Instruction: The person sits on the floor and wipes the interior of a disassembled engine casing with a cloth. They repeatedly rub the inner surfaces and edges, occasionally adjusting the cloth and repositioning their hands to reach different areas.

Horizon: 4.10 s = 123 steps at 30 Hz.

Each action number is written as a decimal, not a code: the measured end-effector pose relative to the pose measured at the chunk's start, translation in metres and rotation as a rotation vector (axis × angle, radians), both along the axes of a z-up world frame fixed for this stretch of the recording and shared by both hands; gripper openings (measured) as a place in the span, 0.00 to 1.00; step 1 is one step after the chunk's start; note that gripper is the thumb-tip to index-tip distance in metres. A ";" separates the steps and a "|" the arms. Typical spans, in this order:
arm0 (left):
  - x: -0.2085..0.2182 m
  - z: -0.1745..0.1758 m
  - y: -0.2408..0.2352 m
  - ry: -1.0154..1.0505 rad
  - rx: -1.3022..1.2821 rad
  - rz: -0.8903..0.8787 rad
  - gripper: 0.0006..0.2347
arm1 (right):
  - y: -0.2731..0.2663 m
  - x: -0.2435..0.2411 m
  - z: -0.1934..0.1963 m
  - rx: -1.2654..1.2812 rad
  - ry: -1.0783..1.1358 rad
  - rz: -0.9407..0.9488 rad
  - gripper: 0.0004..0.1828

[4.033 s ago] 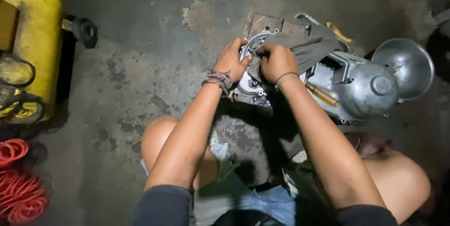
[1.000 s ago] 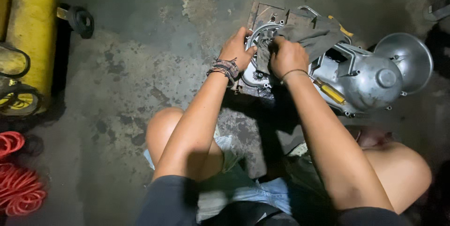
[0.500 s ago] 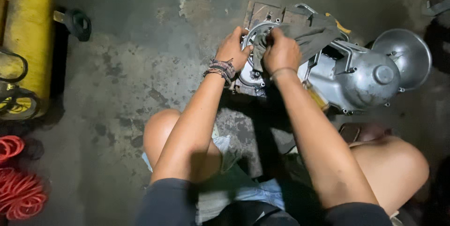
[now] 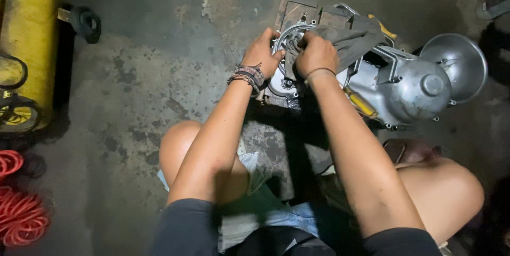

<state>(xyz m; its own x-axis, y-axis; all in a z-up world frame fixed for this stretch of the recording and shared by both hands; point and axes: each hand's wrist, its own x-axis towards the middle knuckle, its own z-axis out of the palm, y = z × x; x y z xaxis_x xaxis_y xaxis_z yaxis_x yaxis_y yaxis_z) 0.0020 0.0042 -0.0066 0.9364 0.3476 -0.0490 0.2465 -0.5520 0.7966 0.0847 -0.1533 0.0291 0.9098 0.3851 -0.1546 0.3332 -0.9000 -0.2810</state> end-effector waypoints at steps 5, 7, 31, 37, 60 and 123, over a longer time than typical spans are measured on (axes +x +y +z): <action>0.001 0.002 -0.006 0.084 -0.011 0.043 0.17 | 0.009 -0.014 -0.001 0.285 0.031 -0.173 0.09; 0.004 -0.005 -0.003 0.026 0.042 0.026 0.17 | 0.013 -0.025 0.011 0.289 0.005 -0.189 0.13; 0.006 -0.006 -0.007 -0.014 0.031 0.023 0.16 | 0.026 0.022 -0.076 0.551 0.010 -0.563 0.09; 0.001 0.014 0.000 0.050 -0.012 -0.009 0.16 | -0.032 0.028 -0.013 0.843 -0.345 -0.095 0.09; -0.004 0.014 0.004 0.087 -0.017 -0.007 0.20 | -0.033 0.011 0.020 -0.386 -0.159 0.297 0.27; -0.001 0.033 -0.008 0.154 0.059 0.012 0.18 | -0.029 0.009 0.078 -0.221 -0.115 0.568 0.25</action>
